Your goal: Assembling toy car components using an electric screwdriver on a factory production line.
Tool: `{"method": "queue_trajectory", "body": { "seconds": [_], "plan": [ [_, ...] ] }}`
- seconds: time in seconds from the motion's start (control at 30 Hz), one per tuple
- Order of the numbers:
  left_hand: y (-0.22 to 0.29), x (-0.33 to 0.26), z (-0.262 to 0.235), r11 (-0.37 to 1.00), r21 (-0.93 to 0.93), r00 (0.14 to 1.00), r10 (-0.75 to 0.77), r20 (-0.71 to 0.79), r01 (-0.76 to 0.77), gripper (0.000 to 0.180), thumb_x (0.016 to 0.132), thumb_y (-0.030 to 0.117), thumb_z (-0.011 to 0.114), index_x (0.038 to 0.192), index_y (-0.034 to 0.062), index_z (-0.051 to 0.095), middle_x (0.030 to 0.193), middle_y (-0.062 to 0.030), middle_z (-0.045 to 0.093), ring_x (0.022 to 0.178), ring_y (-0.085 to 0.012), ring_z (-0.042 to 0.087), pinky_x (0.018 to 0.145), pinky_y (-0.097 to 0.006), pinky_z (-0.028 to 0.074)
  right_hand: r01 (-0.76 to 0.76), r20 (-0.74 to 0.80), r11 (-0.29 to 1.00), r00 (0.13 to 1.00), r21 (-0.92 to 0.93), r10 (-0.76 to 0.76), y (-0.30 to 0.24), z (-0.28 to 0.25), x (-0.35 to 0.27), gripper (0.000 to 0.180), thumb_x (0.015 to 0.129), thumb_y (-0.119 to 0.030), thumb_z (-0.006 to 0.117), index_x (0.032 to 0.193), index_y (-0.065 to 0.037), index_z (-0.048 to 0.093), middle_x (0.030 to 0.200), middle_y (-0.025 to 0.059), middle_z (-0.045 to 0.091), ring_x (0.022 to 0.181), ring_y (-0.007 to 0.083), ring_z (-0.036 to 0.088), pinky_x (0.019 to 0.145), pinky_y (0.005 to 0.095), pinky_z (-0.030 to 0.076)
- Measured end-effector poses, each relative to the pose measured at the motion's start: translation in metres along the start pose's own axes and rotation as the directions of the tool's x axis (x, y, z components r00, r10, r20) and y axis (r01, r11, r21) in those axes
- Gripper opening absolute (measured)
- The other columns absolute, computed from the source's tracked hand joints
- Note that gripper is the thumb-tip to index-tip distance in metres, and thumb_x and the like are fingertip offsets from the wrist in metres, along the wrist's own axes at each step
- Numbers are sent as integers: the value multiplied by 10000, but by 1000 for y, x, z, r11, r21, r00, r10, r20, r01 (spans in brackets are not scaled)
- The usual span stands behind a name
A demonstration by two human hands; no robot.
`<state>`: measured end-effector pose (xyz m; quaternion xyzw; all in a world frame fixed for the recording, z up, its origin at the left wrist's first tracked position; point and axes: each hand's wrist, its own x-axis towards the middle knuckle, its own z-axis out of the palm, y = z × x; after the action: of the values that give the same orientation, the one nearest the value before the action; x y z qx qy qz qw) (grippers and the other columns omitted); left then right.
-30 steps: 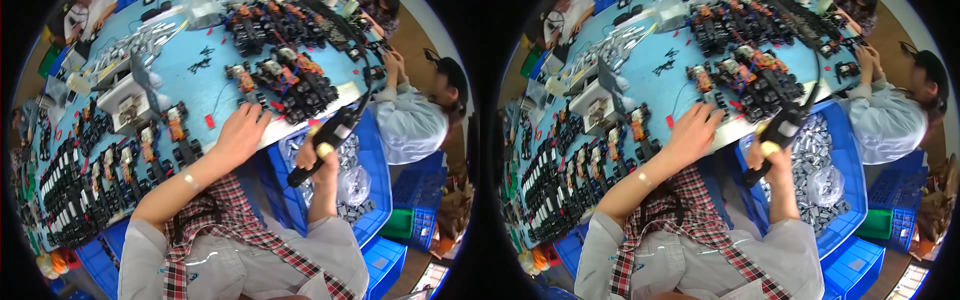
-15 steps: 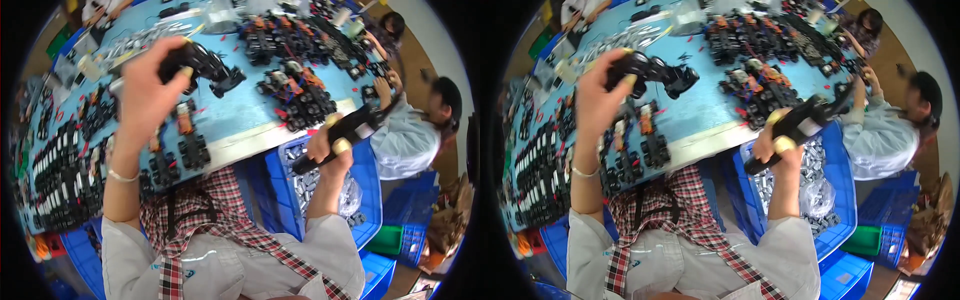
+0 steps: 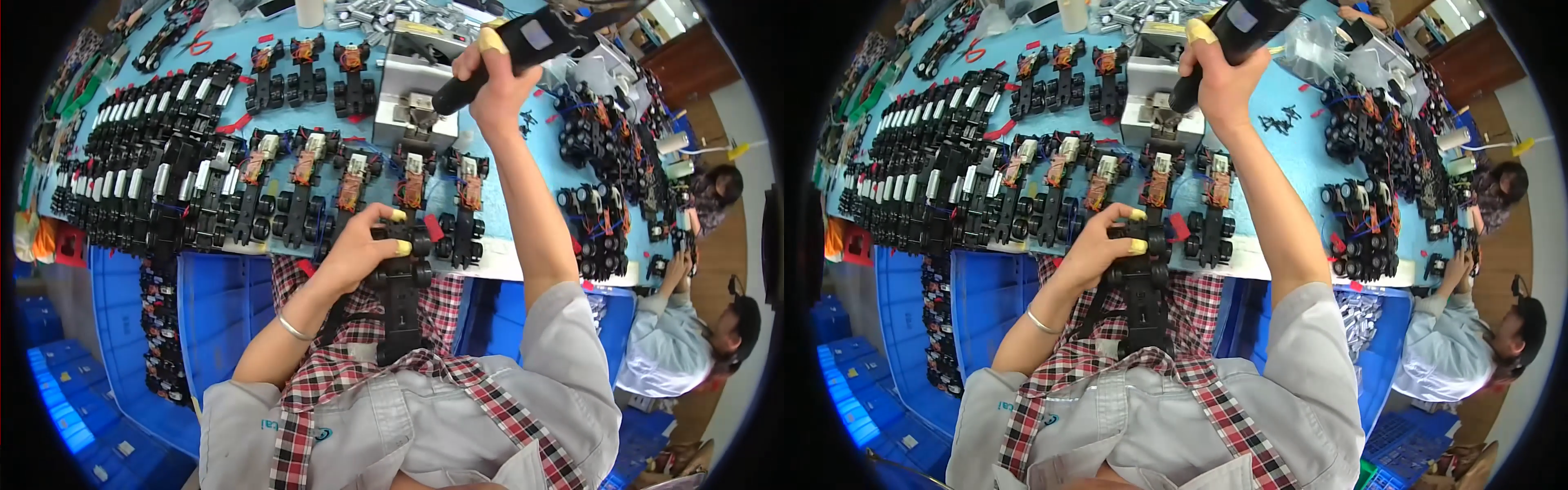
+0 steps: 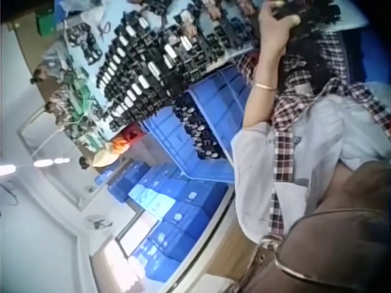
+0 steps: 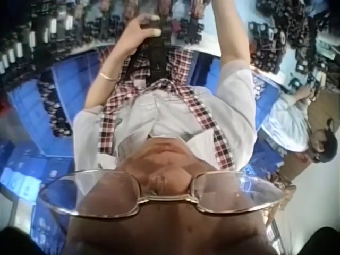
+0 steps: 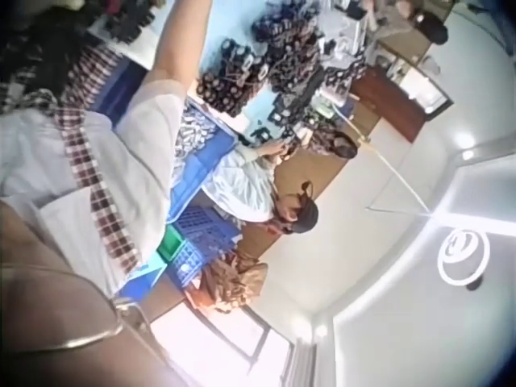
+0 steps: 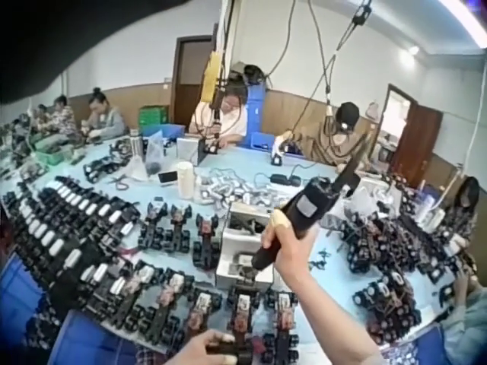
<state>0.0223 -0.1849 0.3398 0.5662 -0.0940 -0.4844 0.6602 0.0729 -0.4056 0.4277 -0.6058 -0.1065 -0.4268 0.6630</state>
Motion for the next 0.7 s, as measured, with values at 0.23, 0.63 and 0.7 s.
{"method": "queue_trajectory", "body": {
  "seconds": [0.23,0.63,0.7],
  "plan": [
    [-22,6,-9,940,221,961,276,-39,-261,363,713,-10,596,1058,15,488,941,-72,543,809,-115,550,716,-246,477,-80,12,990,997,-120,82,30,24,1,121,721,-19,538,611,19,502,487,43,516,423,111,487,451,240,401],
    [-17,2,-2,964,184,968,218,-123,-194,370,718,-10,603,1072,1,498,896,-70,560,787,-106,551,702,-236,465,-453,114,852,891,263,439,-54,31,-41,284,837,-334,444,884,-55,472,553,-18,354,462,102,349,494,272,332],
    [-16,4,-1,972,170,976,185,-116,-164,368,719,-11,604,1071,2,500,885,-69,563,783,-106,554,699,-237,467,-438,166,865,898,244,408,-64,29,-57,296,838,-350,446,923,-67,461,557,-16,363,465,103,358,498,276,338]
  ]
}}
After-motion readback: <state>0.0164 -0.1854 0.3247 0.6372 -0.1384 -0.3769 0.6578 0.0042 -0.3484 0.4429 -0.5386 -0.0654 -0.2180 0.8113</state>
